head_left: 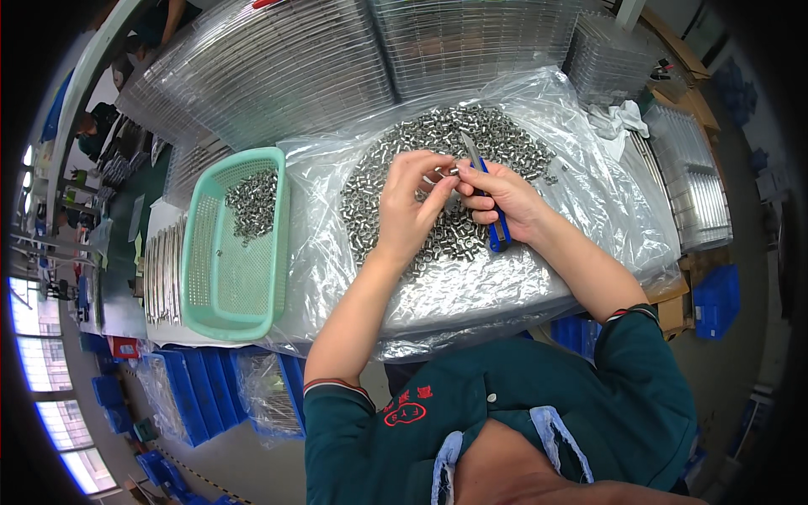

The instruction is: Using pliers to clip or trim small metal hardware components at a manufacturing workstation.

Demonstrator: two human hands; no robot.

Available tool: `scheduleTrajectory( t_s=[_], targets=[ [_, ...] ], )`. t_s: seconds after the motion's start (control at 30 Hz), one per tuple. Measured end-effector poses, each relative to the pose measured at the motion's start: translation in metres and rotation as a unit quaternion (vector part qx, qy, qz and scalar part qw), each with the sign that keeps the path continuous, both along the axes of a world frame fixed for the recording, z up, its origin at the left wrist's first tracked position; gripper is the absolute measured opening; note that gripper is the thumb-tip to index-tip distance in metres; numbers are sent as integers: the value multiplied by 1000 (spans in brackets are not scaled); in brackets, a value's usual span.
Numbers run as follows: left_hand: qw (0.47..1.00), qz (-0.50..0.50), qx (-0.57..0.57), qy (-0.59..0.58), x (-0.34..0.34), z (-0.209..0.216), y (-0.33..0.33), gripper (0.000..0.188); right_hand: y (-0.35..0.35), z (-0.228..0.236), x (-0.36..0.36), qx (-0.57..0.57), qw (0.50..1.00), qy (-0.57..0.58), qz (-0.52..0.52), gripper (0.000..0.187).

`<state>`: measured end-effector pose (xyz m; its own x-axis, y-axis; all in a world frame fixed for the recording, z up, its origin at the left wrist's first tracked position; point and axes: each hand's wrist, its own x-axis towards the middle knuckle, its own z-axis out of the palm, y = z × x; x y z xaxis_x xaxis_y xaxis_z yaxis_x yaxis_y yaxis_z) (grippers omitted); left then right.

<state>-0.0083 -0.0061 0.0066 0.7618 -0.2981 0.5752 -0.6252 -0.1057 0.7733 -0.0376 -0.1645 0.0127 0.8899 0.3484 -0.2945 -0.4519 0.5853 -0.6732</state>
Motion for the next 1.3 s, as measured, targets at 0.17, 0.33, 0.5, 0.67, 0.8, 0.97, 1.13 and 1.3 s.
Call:
scheduleTrajectory(
  t_s=[0.17,0.33,0.5,0.67,0.8,0.97,1.13,1.3],
  targets=[
    [1000,9,24,-4,1,0,1,17,-1,0,1,-1,1000,4,7,15],
    [999,17,31,-10,1,-1,0,17,0,-1,1,5,1000,6,5,15],
    [1000,12,24,-14,1,-1,0,18,0,1,1,-8,1000,3,0,16],
    [998,23,27,-46,1,-1,-1,20,1,0,0,-8,1000,-5,3,18],
    [998,19,16,-50,1,-3,-2,21,0,-1,1,0,1000,-1,14,18],
    [999,16,20,-46,3,-7,-2,21,1,0,1,-1,1000,4,11,18],
    [1000,10,22,-15,2,-3,-1,18,1,0,1,-5,1000,5,7,18],
    [932,-22,-264,248,15,1,13,20,3,4,1,37,999,2,13,27]
  ],
)
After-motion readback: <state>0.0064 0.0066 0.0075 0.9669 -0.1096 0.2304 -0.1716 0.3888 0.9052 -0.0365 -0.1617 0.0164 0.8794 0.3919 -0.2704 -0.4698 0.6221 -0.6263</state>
